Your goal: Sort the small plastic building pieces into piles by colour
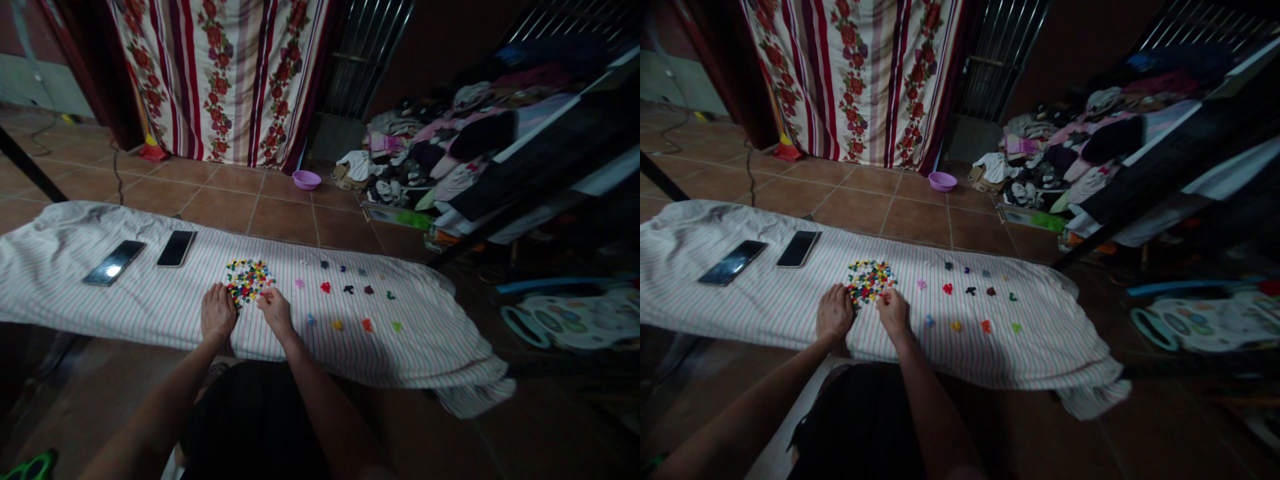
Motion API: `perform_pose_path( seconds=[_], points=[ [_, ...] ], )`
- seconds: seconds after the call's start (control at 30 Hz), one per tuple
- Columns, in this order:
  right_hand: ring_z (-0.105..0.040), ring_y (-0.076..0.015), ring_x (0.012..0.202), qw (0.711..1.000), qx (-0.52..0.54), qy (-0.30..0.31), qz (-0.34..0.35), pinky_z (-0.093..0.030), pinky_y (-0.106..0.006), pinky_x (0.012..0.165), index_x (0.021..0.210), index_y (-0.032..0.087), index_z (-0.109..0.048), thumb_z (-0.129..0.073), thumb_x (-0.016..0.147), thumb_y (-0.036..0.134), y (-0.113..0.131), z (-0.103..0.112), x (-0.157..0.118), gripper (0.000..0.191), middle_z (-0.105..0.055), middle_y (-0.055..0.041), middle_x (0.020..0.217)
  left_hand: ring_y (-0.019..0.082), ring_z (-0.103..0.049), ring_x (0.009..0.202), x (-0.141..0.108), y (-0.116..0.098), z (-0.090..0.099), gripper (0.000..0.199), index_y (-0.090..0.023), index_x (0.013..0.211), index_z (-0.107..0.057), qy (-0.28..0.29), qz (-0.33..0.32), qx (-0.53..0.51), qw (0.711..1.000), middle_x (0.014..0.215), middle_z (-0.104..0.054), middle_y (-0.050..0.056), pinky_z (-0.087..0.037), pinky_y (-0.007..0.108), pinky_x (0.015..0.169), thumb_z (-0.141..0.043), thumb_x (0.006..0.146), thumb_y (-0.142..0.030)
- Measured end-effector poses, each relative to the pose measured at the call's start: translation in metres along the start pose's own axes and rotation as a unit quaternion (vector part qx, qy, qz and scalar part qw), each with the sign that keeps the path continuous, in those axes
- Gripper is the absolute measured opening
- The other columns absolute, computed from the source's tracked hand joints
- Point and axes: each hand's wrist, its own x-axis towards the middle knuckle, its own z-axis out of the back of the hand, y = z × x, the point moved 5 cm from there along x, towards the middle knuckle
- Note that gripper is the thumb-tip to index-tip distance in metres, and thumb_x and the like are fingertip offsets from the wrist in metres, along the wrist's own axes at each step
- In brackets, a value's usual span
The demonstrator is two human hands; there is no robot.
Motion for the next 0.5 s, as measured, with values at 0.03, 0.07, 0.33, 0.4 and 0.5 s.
perform_pose_path(
  seconds=[0.03,0.07,0.33,0.4,0.5],
  points=[
    [-0.069,-0.0152,0.074,1.0,-0.001,-0.011,-0.009,-0.056,-0.027,0.068,0.091,0.024,-0.061,-0.054,0.079,0.026,-0.002,0.002,-0.001,0.014,-0.07,0.0016,0.082,0.031,-0.049,0.126,0.0,0.0,0.0,0.042,-0.004,0.115,-0.058,-0.002,-0.002,0.001,1.0,0.124,-0.061,0.022,-0.038,0.047,0.105,-0.03,0.092,-0.026],
    [-0.069,-0.0154,0.074,1.0,-0.005,-0.021,-0.015,-0.056,-0.027,0.069,0.089,0.024,-0.061,-0.056,0.077,0.025,-0.003,0.004,-0.001,0.013,-0.07,0.0019,0.08,0.031,-0.049,0.126,0.0,0.0,0.0,0.042,-0.004,0.115,-0.058,-0.002,-0.003,0.002,1.0,0.124,-0.061,0.022,-0.038,0.047,0.106,-0.03,0.092,-0.026],
    [-0.067,-0.0159,0.076,0.999,-0.019,-0.041,0.017,-0.053,-0.029,0.073,0.086,0.023,-0.058,-0.056,0.074,0.025,0.001,0.023,-0.003,0.012,-0.068,0.0012,0.08,0.031,-0.05,0.125,0.001,-0.001,0.002,0.041,-0.005,0.115,-0.058,-0.004,-0.002,-0.001,1.0,0.123,-0.061,0.022,-0.038,0.047,0.105,-0.032,0.092,-0.025],
    [-0.067,-0.0157,0.078,0.998,-0.03,-0.054,0.023,-0.053,-0.029,0.075,0.088,0.023,-0.058,-0.055,0.075,0.025,0.001,0.031,-0.002,0.013,-0.068,0.001,0.083,0.031,-0.05,0.125,0.0,-0.001,0.002,0.04,-0.006,0.115,-0.058,-0.007,-0.005,-0.002,1.0,0.123,-0.061,0.021,-0.038,0.047,0.105,-0.032,0.092,-0.025],
    [-0.067,-0.0151,0.079,0.996,-0.041,-0.071,0.03,-0.053,-0.029,0.076,0.091,0.024,-0.059,-0.053,0.077,0.025,-0.005,0.043,0.0,0.016,-0.068,0.0012,0.085,0.031,-0.049,0.125,0.0,-0.001,0.002,0.04,-0.006,0.116,-0.057,-0.005,-0.008,-0.002,1.0,0.124,-0.061,0.021,-0.038,0.048,0.105,-0.032,0.092,-0.025]
  ],
)
